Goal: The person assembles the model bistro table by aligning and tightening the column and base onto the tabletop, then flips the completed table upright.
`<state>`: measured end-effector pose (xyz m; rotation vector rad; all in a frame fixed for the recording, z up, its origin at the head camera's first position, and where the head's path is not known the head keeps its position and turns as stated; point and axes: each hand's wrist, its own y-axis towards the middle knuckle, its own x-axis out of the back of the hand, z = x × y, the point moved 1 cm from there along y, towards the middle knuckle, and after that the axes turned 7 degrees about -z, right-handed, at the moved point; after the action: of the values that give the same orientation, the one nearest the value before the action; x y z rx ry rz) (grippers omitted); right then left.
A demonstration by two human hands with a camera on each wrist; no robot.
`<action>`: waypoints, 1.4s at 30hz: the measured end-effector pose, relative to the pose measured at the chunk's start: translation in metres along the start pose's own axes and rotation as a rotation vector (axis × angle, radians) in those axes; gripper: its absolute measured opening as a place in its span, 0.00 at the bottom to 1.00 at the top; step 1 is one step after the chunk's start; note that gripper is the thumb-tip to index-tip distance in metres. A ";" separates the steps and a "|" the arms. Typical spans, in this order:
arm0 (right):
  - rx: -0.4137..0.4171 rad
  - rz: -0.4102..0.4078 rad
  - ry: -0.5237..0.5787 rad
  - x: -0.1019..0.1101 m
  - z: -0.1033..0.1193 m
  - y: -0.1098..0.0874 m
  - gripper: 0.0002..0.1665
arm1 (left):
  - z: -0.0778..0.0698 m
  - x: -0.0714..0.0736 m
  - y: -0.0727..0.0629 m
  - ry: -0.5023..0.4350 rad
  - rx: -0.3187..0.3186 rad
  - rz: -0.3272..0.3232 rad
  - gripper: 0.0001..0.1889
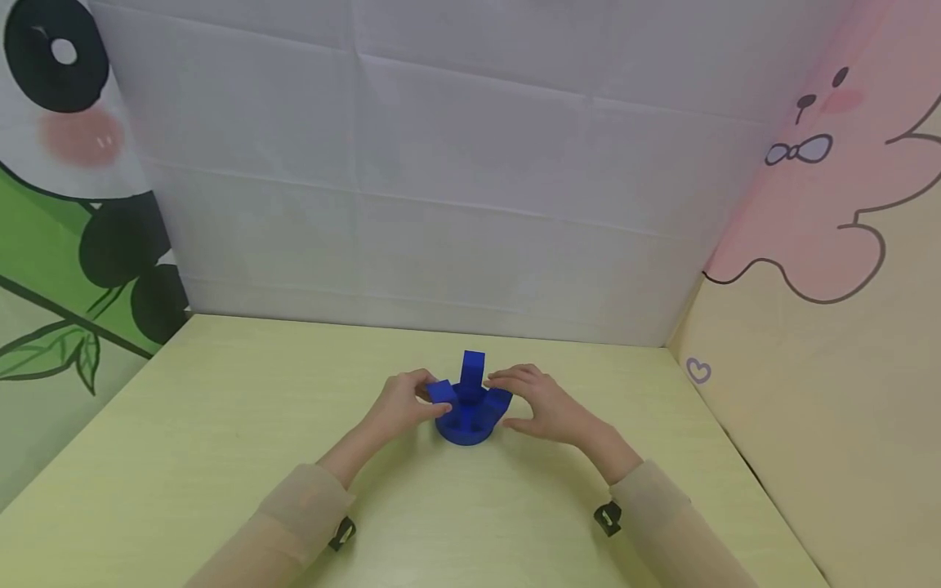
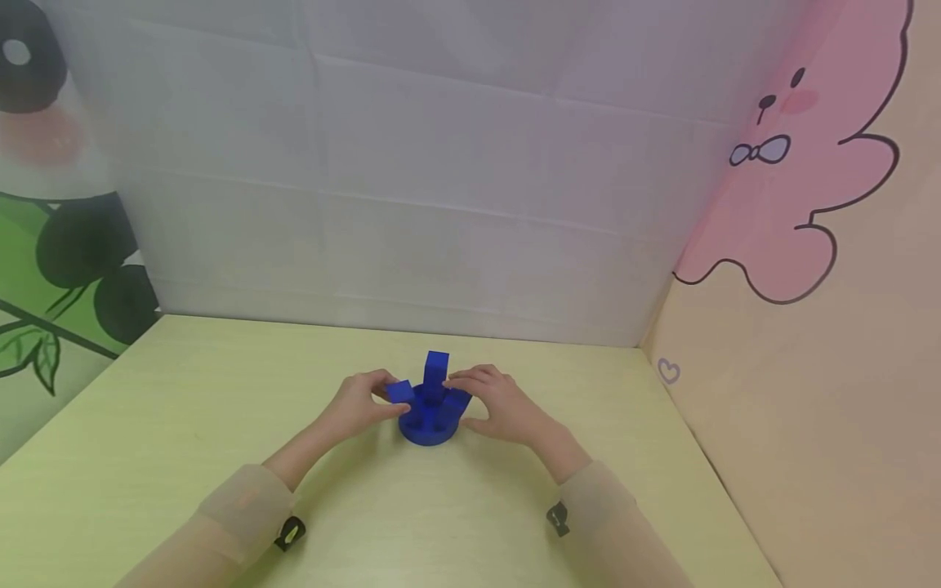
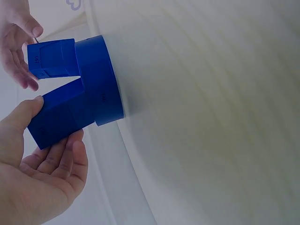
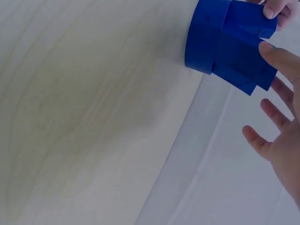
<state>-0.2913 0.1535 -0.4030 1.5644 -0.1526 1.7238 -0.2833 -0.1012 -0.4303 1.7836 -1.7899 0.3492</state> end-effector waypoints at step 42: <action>-0.038 -0.093 -0.066 -0.002 0.012 -0.006 0.28 | -0.008 0.004 -0.003 0.006 -0.014 0.004 0.16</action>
<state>-0.2778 0.1496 -0.4047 1.5773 -0.1424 1.5898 -0.2785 -0.1004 -0.4223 1.7680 -1.7880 0.3426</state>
